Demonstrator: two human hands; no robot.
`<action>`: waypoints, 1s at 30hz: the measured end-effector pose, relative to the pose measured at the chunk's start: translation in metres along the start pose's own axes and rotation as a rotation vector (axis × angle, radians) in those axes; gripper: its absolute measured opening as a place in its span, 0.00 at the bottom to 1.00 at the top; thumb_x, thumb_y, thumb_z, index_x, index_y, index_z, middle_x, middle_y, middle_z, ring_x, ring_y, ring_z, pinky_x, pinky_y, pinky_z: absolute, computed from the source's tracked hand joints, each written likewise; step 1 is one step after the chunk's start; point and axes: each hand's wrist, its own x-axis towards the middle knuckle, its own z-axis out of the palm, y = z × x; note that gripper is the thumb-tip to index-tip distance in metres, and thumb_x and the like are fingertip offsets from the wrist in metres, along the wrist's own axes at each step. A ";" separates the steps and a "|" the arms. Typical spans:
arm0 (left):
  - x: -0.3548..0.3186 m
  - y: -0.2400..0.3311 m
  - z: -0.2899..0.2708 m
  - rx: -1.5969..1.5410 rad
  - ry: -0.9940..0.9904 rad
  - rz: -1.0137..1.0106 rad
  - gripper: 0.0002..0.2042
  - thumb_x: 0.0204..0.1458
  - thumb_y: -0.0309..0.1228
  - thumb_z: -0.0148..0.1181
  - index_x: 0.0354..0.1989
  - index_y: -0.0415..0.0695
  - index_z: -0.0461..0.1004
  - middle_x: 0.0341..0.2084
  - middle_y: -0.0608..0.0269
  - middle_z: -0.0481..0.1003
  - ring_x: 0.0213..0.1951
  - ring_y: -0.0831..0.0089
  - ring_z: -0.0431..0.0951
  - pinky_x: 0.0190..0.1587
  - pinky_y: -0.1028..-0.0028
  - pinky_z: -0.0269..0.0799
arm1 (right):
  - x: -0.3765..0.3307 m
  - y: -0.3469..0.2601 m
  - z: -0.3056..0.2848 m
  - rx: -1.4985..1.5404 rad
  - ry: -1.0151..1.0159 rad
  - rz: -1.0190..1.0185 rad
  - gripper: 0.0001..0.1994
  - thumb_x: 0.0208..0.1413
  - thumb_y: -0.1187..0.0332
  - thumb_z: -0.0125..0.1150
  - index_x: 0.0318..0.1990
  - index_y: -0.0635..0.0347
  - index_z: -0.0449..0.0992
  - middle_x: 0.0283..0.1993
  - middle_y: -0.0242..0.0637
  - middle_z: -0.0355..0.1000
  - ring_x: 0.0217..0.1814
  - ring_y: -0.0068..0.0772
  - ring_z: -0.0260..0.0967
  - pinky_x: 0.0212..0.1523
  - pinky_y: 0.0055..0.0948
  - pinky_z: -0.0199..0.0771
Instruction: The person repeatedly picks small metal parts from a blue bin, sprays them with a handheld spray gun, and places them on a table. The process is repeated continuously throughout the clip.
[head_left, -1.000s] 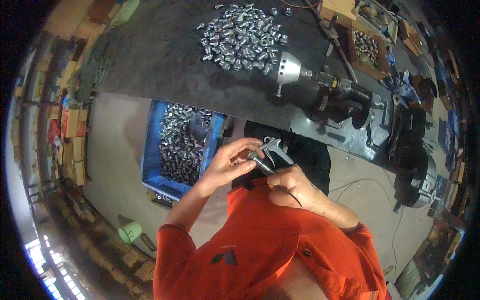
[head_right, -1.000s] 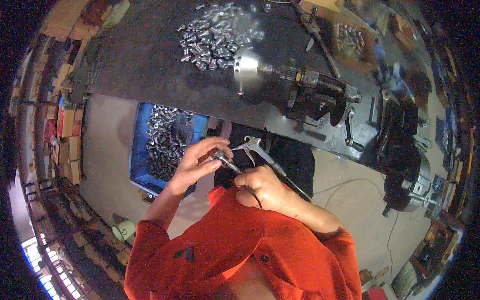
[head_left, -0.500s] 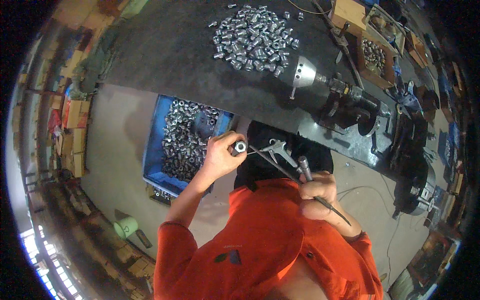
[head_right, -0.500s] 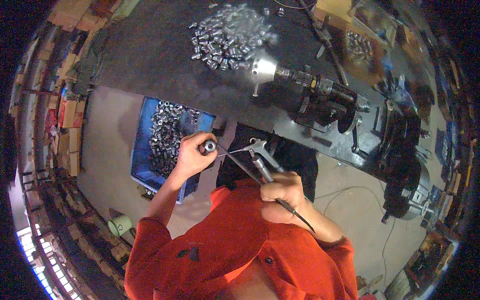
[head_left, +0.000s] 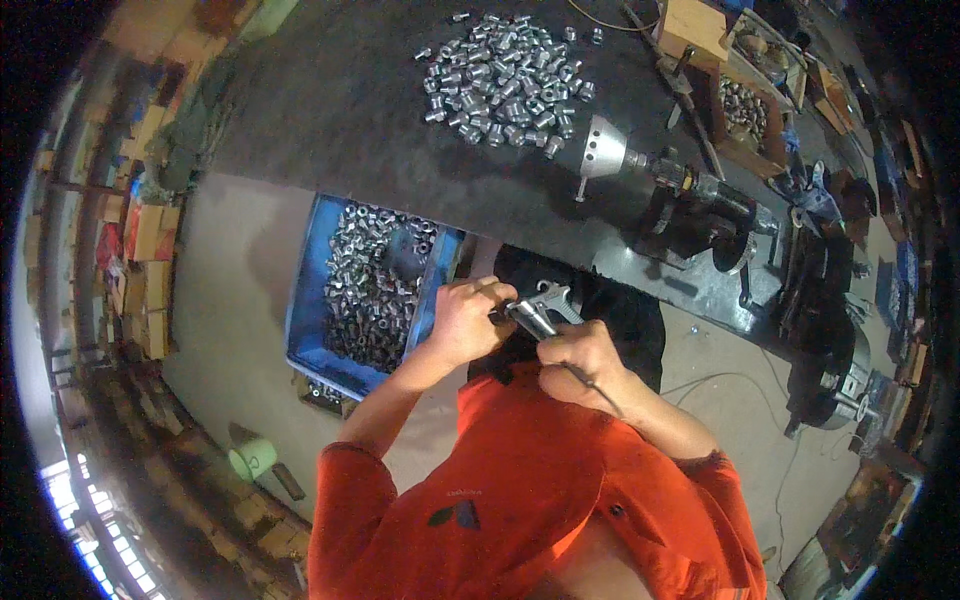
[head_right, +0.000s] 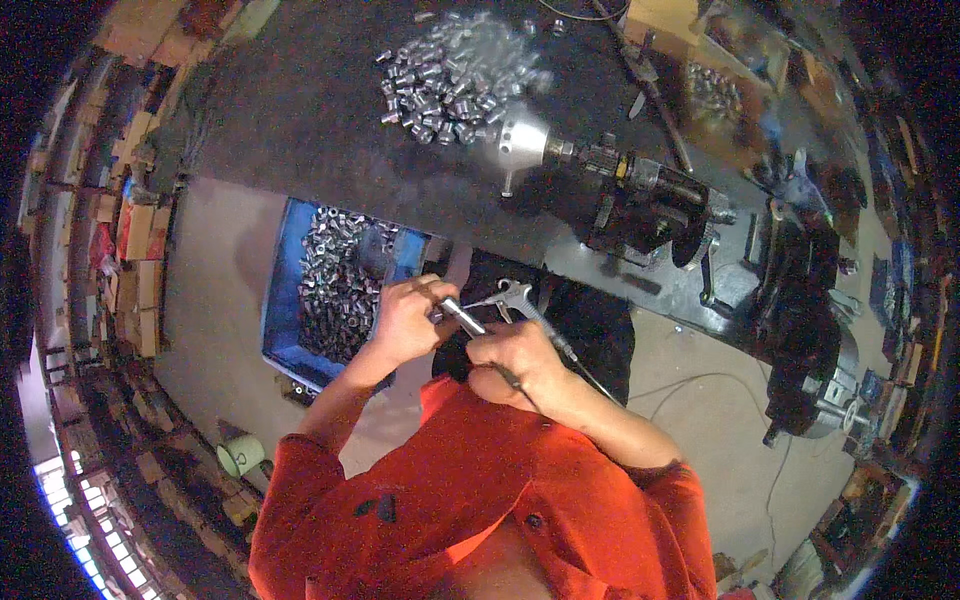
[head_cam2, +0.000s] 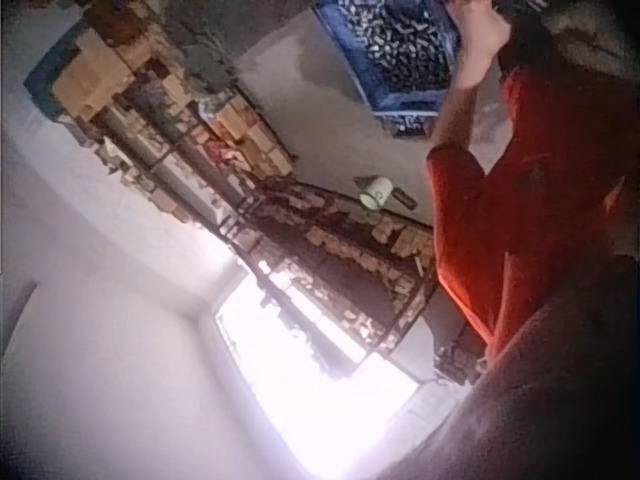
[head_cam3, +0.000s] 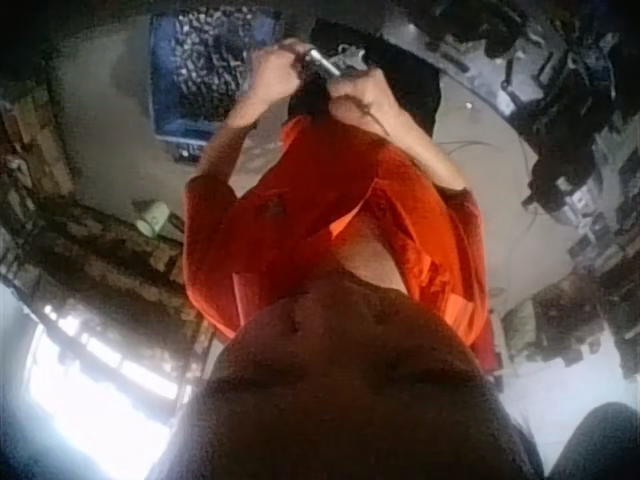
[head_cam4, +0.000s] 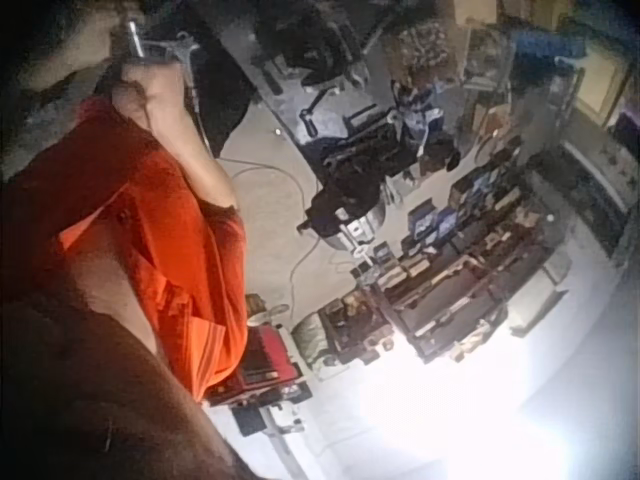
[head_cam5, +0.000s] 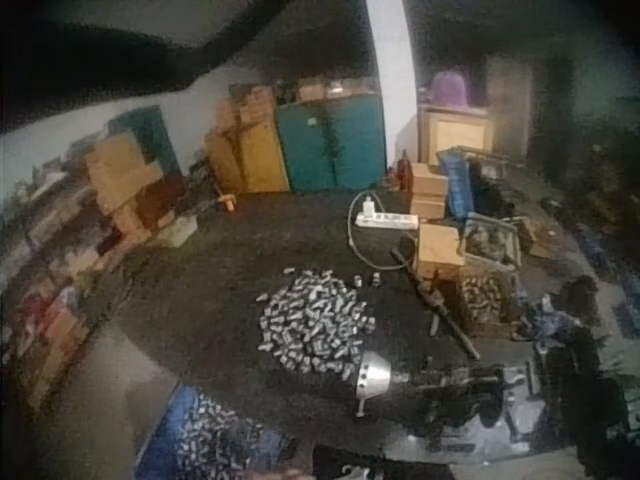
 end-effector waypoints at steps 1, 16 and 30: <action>0.001 0.001 0.000 0.034 -0.040 -0.015 0.13 0.26 0.22 0.64 0.25 0.43 0.71 0.19 0.60 0.70 0.21 0.63 0.73 0.24 0.69 0.67 | 0.005 -0.006 0.001 -0.031 0.036 0.020 0.11 0.30 0.75 0.55 0.14 0.59 0.56 0.13 0.40 0.54 0.17 0.44 0.58 0.17 0.38 0.57; 0.054 -0.071 -0.037 -0.042 0.074 -0.435 0.10 0.35 0.31 0.59 0.28 0.40 0.76 0.15 0.56 0.72 0.19 0.69 0.72 0.24 0.71 0.67 | -0.027 -0.020 -0.012 -0.116 0.147 -0.167 0.10 0.27 0.74 0.57 0.11 0.55 0.59 0.13 0.34 0.53 0.14 0.35 0.56 0.13 0.33 0.53; 0.206 -0.146 -0.062 0.180 0.270 -0.368 0.17 0.38 0.33 0.56 0.40 0.45 0.75 0.32 0.52 0.76 0.38 0.55 0.76 0.41 0.61 0.72 | -0.032 -0.026 -0.013 -0.082 0.184 -0.086 0.11 0.27 0.77 0.54 0.12 0.56 0.57 0.13 0.35 0.53 0.14 0.38 0.54 0.14 0.35 0.52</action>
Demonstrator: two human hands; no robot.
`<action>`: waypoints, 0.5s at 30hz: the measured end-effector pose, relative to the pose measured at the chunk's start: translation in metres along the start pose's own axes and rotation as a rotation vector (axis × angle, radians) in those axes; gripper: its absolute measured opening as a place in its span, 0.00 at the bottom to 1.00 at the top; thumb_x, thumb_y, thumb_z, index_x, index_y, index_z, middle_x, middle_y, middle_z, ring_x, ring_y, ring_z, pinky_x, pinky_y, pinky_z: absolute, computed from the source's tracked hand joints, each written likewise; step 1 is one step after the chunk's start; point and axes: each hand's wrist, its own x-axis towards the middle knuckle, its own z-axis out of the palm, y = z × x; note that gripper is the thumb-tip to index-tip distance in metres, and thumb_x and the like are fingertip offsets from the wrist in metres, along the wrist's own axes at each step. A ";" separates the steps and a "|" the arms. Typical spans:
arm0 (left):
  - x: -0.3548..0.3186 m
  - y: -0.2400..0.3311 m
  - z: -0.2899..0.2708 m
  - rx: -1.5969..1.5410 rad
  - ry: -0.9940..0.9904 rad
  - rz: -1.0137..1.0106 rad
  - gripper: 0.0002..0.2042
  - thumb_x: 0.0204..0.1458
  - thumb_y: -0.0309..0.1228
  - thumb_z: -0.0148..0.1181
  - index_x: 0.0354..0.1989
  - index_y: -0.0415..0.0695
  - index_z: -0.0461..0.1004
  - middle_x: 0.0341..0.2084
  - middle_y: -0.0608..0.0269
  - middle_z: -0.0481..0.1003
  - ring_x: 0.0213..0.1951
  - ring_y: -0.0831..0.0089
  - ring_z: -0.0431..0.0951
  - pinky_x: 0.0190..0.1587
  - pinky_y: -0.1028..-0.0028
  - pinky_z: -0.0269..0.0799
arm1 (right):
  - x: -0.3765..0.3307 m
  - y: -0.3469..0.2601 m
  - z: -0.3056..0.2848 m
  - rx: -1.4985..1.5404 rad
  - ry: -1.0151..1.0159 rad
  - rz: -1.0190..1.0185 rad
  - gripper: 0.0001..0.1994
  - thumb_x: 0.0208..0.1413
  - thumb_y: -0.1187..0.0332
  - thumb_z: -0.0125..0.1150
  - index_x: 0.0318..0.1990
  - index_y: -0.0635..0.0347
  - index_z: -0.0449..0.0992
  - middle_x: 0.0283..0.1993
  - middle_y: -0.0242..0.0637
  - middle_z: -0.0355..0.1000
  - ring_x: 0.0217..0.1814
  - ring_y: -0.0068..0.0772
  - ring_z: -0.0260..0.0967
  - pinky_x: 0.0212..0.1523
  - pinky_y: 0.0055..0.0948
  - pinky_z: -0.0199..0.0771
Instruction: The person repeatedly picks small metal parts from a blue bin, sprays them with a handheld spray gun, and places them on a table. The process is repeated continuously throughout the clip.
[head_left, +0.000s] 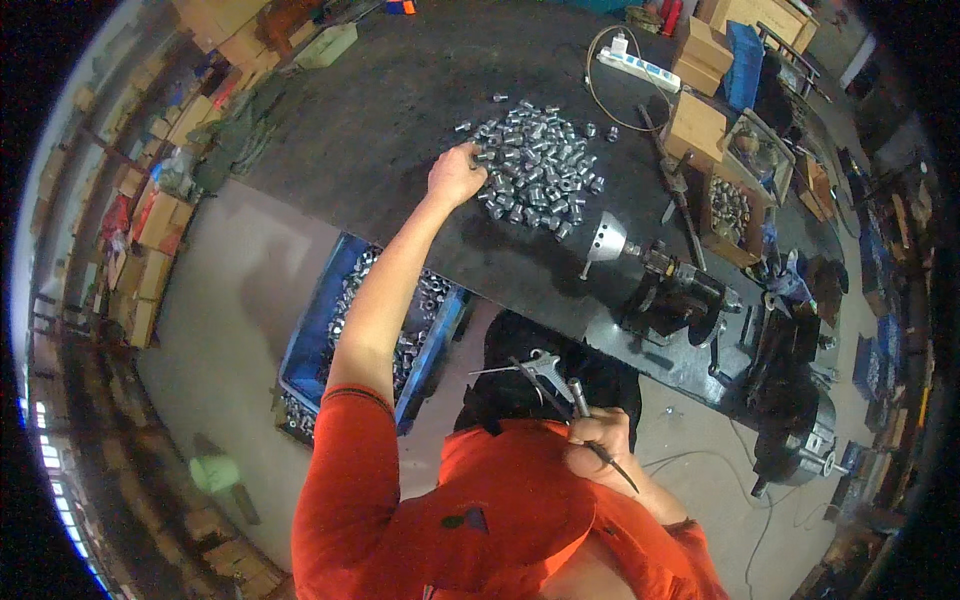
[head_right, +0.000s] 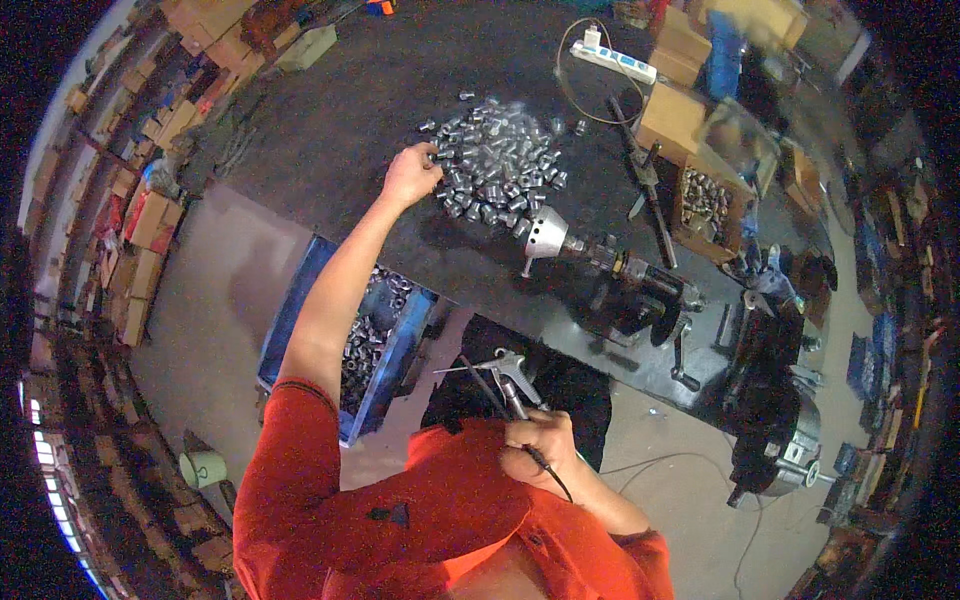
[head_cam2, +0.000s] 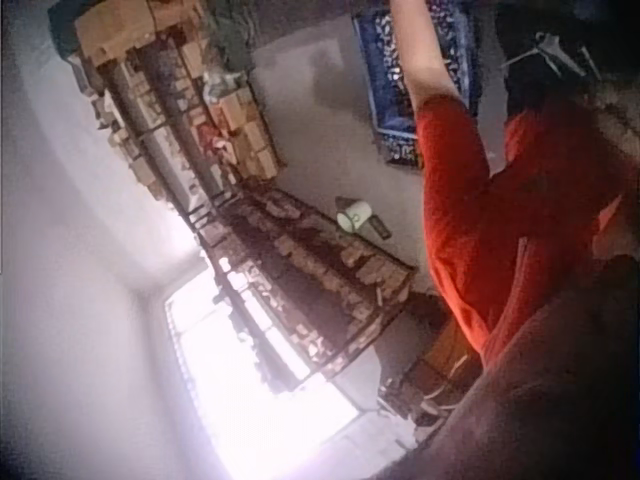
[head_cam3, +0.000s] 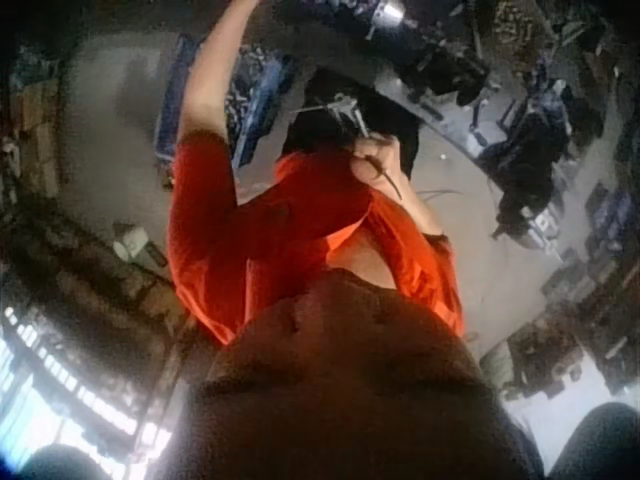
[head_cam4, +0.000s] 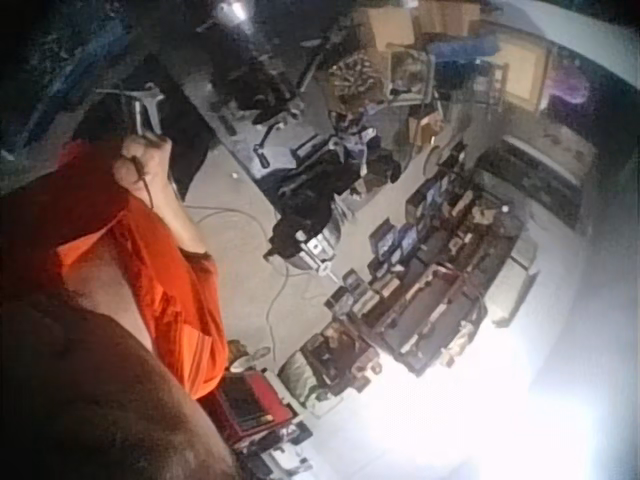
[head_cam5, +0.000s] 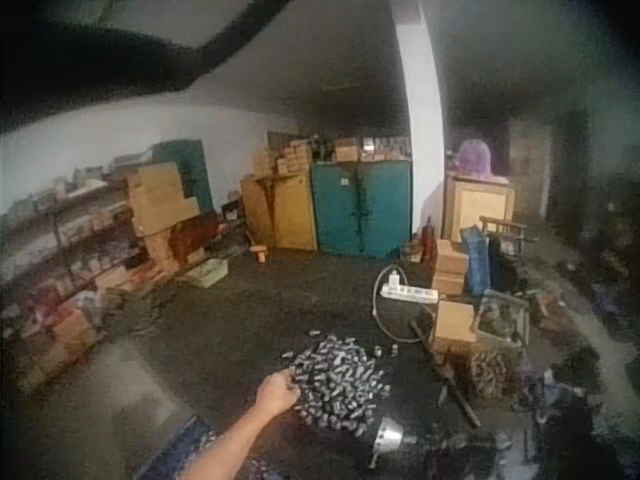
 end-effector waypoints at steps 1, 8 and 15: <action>-0.004 -0.003 -0.004 -0.068 -0.017 0.000 0.17 0.39 0.33 0.56 0.40 0.45 0.75 0.31 0.52 0.76 0.37 0.56 0.76 0.40 0.62 0.72 | -0.001 0.000 0.001 0.021 0.003 0.024 0.10 0.28 0.77 0.55 0.12 0.56 0.58 0.14 0.35 0.54 0.14 0.38 0.55 0.14 0.35 0.52; -0.096 -0.054 -0.065 -0.249 0.140 -0.031 0.12 0.47 0.31 0.57 0.39 0.39 0.74 0.27 0.53 0.77 0.28 0.66 0.79 0.31 0.72 0.71 | 0.000 0.005 0.002 0.022 -0.027 0.072 0.08 0.27 0.77 0.56 0.13 0.57 0.62 0.13 0.36 0.56 0.13 0.38 0.57 0.14 0.32 0.53; -0.236 -0.256 -0.037 -0.199 0.054 -0.423 0.16 0.37 0.24 0.55 0.39 0.39 0.74 0.19 0.52 0.75 0.21 0.72 0.76 0.28 0.73 0.70 | 0.014 0.005 0.011 0.070 -0.057 0.039 0.08 0.26 0.78 0.55 0.12 0.57 0.61 0.12 0.36 0.55 0.12 0.39 0.57 0.13 0.32 0.52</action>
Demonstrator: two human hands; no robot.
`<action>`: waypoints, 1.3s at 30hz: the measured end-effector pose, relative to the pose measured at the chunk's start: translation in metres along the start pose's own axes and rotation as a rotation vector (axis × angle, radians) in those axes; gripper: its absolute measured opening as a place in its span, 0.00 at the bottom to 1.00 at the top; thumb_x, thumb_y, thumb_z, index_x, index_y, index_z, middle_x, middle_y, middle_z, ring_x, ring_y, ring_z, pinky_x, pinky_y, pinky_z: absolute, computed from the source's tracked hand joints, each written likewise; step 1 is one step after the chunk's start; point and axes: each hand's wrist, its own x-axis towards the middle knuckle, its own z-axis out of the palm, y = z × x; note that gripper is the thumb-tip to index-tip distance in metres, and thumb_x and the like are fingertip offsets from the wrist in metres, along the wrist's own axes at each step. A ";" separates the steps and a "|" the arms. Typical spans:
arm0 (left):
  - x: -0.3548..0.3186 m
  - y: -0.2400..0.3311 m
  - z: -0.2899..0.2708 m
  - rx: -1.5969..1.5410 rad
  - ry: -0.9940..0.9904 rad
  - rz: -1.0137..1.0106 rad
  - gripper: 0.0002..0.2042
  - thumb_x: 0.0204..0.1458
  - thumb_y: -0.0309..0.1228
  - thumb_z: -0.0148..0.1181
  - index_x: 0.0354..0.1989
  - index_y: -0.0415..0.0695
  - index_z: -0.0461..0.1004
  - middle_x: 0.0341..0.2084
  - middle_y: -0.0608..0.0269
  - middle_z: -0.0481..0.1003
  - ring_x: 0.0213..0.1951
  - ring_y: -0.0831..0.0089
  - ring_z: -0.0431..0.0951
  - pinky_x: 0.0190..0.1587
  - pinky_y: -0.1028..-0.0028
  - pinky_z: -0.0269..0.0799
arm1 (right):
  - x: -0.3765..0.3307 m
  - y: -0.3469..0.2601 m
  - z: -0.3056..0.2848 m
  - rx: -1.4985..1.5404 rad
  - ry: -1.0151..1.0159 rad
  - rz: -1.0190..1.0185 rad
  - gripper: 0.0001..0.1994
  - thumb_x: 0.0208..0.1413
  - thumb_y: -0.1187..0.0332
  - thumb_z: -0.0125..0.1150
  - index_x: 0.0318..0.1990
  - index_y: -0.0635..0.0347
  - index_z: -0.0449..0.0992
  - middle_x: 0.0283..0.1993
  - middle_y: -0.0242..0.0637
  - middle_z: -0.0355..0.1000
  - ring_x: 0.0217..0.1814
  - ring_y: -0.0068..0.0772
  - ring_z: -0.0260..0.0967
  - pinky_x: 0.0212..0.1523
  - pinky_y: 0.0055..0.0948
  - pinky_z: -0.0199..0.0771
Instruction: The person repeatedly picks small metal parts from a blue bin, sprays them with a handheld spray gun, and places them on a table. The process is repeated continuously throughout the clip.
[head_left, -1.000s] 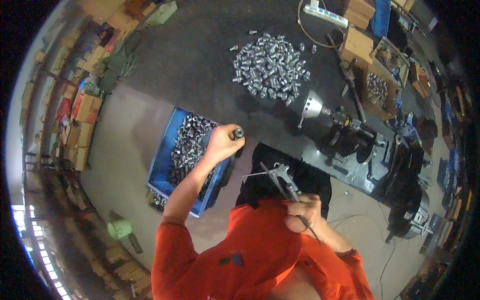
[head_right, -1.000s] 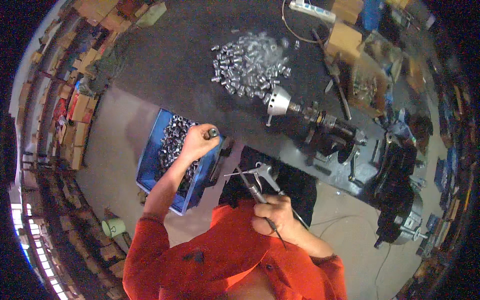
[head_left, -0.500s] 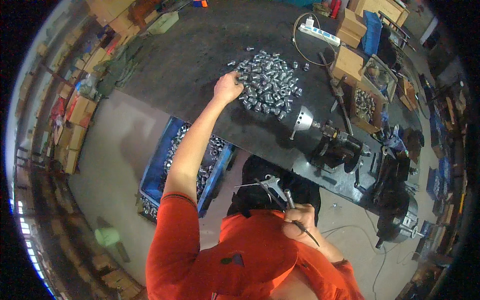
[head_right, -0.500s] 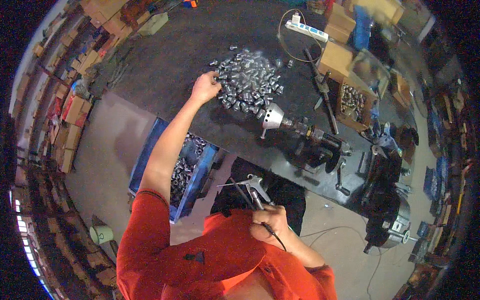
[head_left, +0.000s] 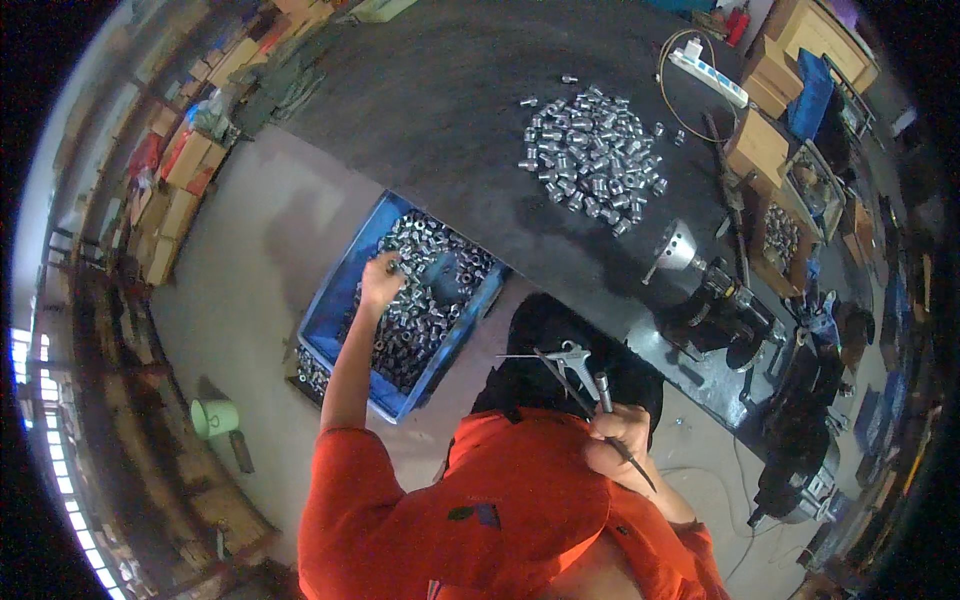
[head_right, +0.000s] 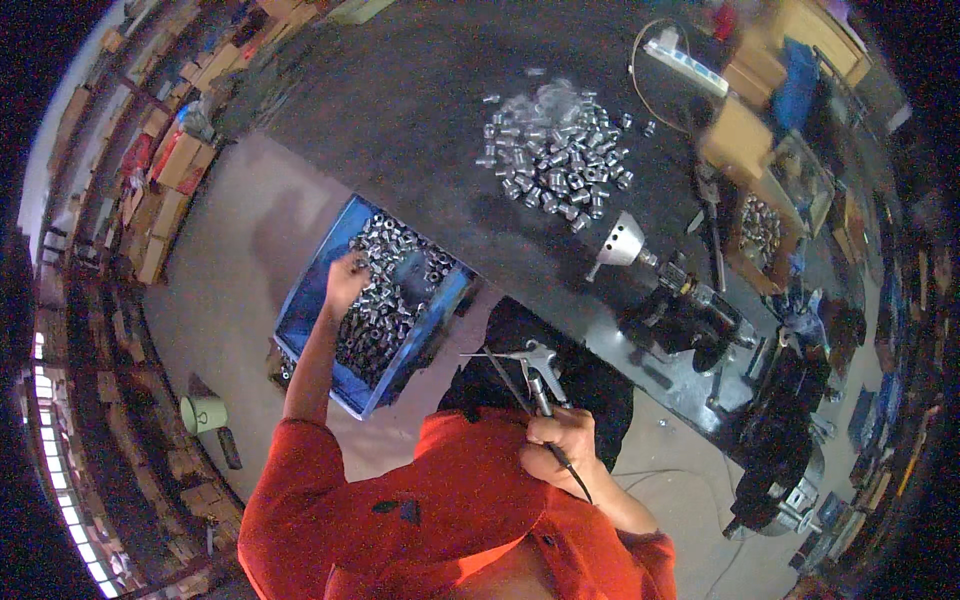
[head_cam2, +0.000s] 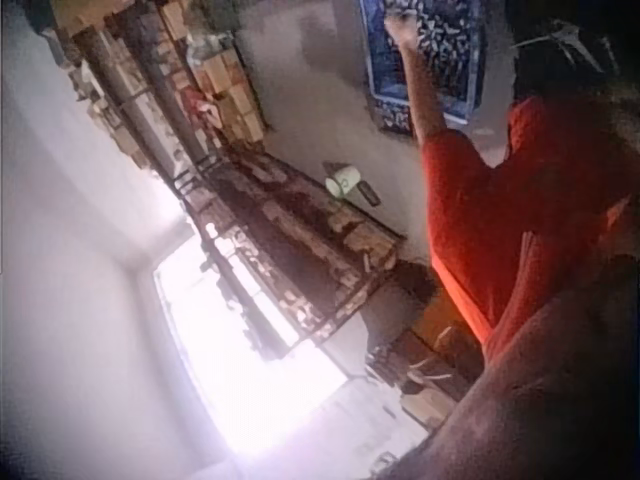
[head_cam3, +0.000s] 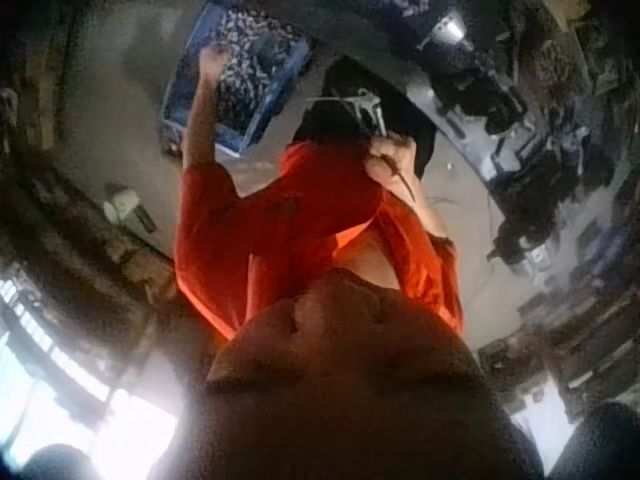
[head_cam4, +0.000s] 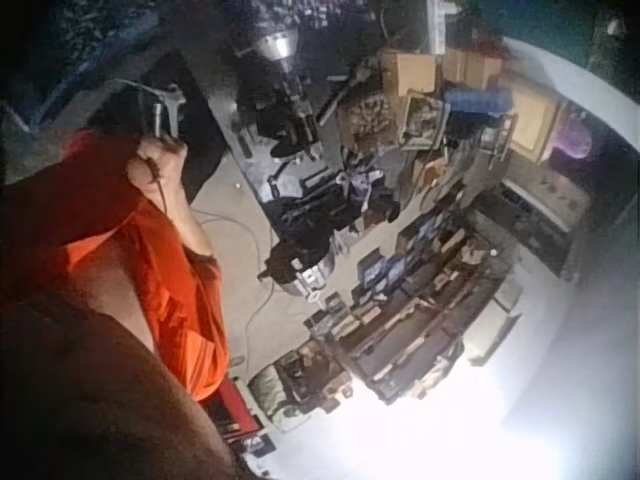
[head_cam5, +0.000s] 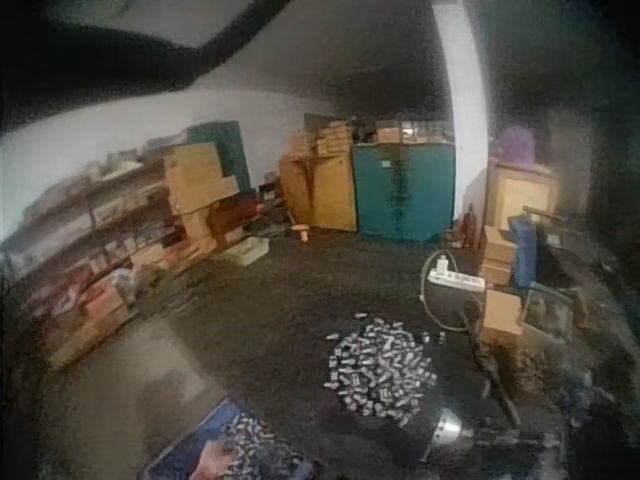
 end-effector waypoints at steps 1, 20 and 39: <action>-0.007 -0.001 0.006 0.006 -0.042 -0.056 0.17 0.37 0.25 0.55 0.40 0.40 0.74 0.20 0.52 0.76 0.23 0.69 0.77 0.29 0.72 0.71 | 0.000 0.002 0.001 -0.015 -0.002 0.001 0.08 0.26 0.78 0.55 0.12 0.57 0.61 0.12 0.36 0.55 0.12 0.40 0.57 0.13 0.33 0.52; 0.062 0.042 0.044 1.164 -0.279 0.227 0.13 0.41 0.28 0.55 0.39 0.43 0.72 0.38 0.54 0.74 0.38 0.61 0.77 0.36 0.64 0.73 | -0.004 0.000 0.011 -0.104 0.075 0.094 0.08 0.28 0.82 0.52 0.12 0.59 0.61 0.12 0.36 0.57 0.13 0.35 0.58 0.15 0.29 0.53; -0.108 0.218 0.024 -1.030 -0.763 -0.285 0.14 0.49 0.31 0.56 0.40 0.33 0.67 0.24 0.53 0.73 0.24 0.63 0.77 0.27 0.71 0.75 | 0.006 0.020 0.013 -0.029 -0.125 0.085 0.07 0.29 0.78 0.56 0.15 0.60 0.63 0.14 0.37 0.59 0.16 0.40 0.60 0.17 0.34 0.56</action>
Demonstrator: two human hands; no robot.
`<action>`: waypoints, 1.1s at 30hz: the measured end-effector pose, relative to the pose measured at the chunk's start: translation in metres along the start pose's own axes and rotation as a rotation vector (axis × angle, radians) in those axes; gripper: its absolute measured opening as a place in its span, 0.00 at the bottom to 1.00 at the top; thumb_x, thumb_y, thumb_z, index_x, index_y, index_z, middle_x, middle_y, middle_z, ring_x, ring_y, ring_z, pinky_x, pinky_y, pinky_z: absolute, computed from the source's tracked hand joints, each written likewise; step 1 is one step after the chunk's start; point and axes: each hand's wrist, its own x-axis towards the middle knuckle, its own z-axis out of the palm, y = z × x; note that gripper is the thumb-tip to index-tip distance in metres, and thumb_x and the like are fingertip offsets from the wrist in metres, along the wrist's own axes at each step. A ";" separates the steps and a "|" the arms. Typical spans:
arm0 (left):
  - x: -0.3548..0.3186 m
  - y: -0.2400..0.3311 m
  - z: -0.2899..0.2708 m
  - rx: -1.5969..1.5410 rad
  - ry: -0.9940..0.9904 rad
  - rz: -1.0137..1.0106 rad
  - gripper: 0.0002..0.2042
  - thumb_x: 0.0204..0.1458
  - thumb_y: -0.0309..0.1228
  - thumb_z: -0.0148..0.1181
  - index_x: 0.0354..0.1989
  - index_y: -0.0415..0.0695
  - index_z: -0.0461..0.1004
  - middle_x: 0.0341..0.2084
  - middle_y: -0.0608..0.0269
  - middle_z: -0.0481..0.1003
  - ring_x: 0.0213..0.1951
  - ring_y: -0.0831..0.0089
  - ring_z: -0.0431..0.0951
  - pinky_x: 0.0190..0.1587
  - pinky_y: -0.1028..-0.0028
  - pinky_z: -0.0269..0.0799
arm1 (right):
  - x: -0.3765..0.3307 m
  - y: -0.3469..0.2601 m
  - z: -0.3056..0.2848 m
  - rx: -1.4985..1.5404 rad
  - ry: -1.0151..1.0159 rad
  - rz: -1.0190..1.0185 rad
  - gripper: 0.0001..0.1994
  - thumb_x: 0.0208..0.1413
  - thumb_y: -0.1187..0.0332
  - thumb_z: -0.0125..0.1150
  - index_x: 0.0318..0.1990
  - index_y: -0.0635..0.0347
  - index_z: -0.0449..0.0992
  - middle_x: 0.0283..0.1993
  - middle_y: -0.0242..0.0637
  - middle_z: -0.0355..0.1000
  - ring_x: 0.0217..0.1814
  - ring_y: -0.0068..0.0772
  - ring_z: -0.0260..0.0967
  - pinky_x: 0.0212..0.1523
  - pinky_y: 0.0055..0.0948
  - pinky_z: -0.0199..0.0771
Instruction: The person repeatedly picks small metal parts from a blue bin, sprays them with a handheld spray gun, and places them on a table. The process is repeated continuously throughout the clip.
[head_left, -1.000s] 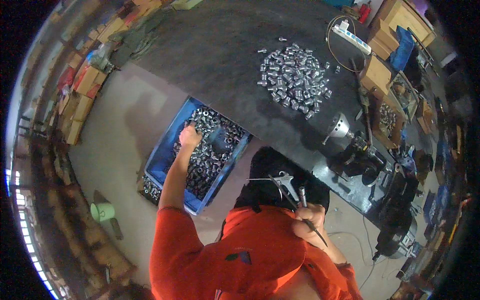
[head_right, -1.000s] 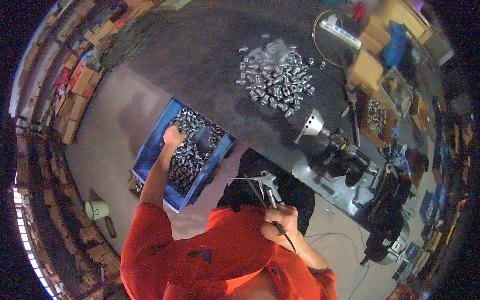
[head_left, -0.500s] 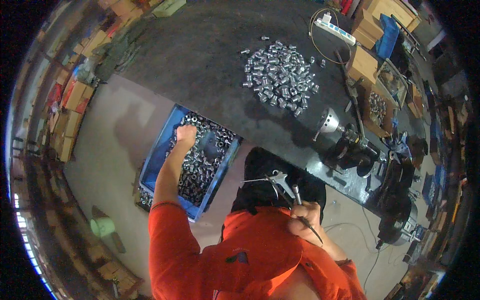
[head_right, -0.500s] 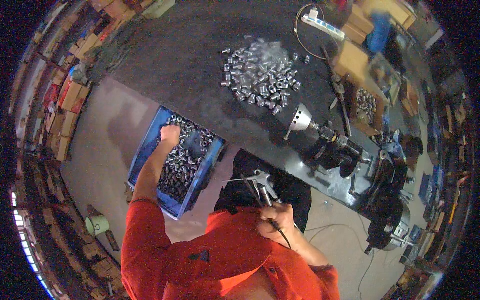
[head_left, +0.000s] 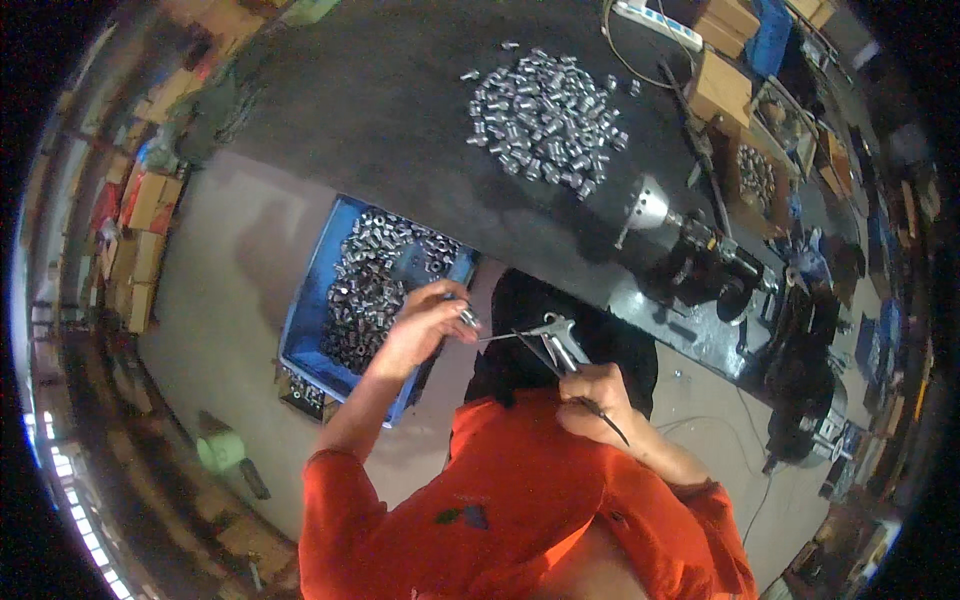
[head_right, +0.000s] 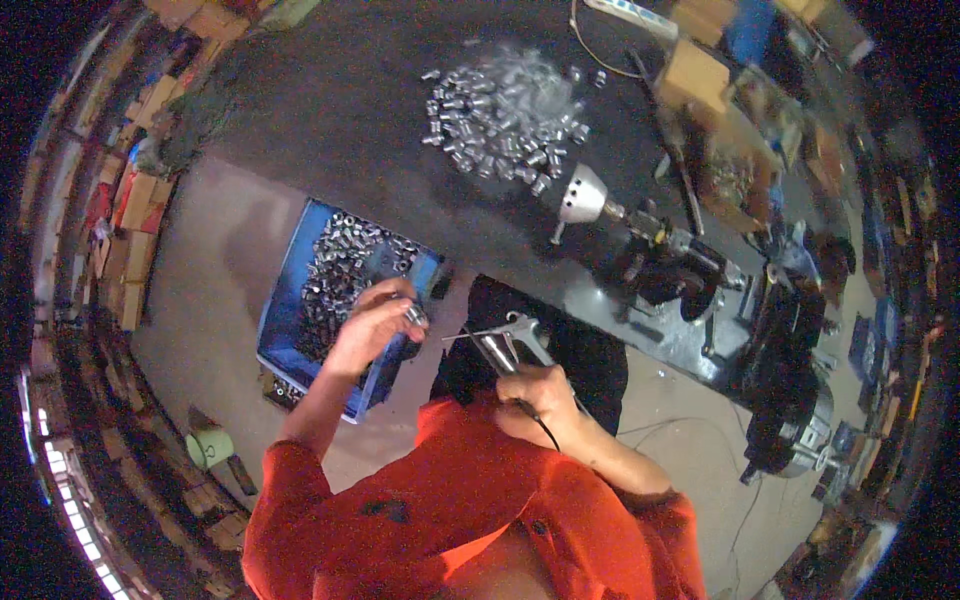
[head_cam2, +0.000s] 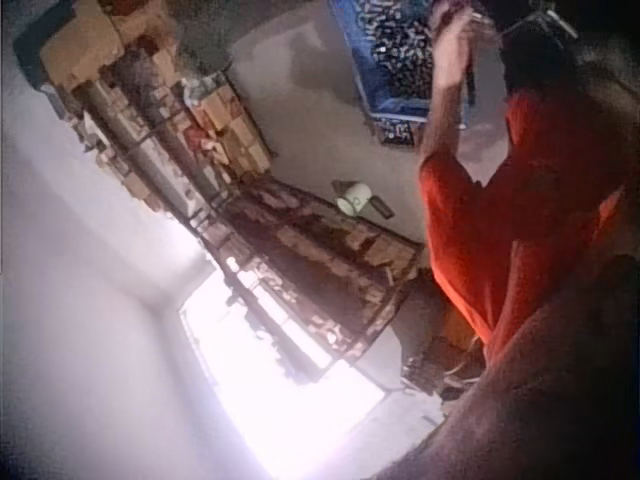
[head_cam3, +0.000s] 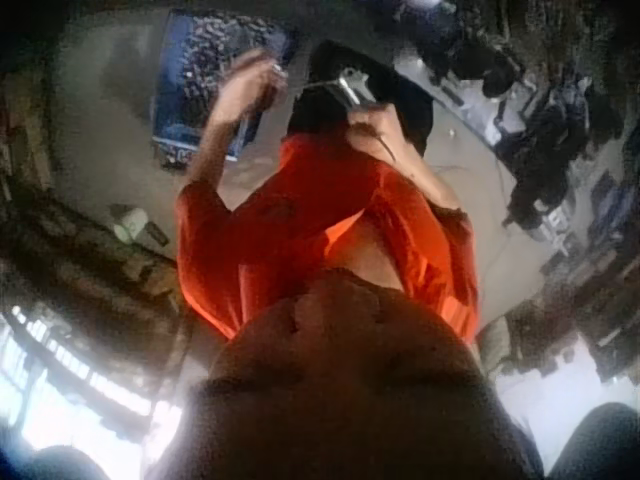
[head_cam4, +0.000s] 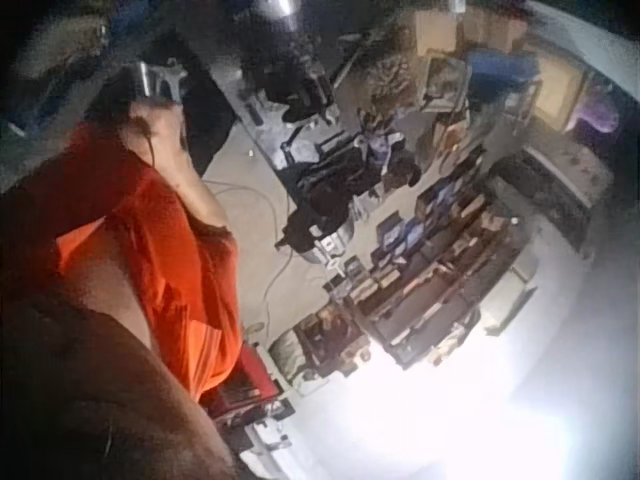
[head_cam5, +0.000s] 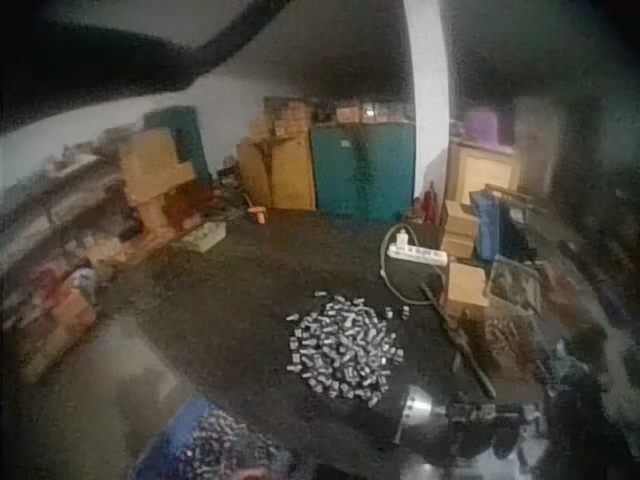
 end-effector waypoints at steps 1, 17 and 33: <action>-0.003 -0.004 0.014 -0.081 -0.104 -0.030 0.14 0.50 0.31 0.55 0.41 0.33 0.67 0.24 0.52 0.74 0.23 0.62 0.77 0.26 0.71 0.75 | 0.001 0.003 -0.001 -0.017 -0.061 0.007 0.07 0.31 0.77 0.57 0.15 0.60 0.64 0.15 0.38 0.61 0.17 0.40 0.61 0.17 0.34 0.57; 0.001 -0.033 0.051 -0.036 -0.040 -0.146 0.18 0.58 0.41 0.45 0.27 0.38 0.73 0.08 0.66 0.66 0.08 0.78 0.62 0.12 0.79 0.55 | 0.004 -0.002 -0.007 0.078 -0.130 0.055 0.08 0.36 0.70 0.54 0.16 0.60 0.62 0.15 0.44 0.58 0.20 0.49 0.62 0.20 0.42 0.58; -0.001 -0.021 0.066 -0.102 -0.063 -0.224 0.24 0.57 0.46 0.45 0.25 0.34 0.71 0.06 0.58 0.66 0.07 0.71 0.65 0.09 0.77 0.58 | 0.000 0.000 -0.002 0.084 -0.108 -0.001 0.10 0.37 0.69 0.54 0.15 0.61 0.60 0.15 0.43 0.57 0.19 0.48 0.61 0.20 0.41 0.58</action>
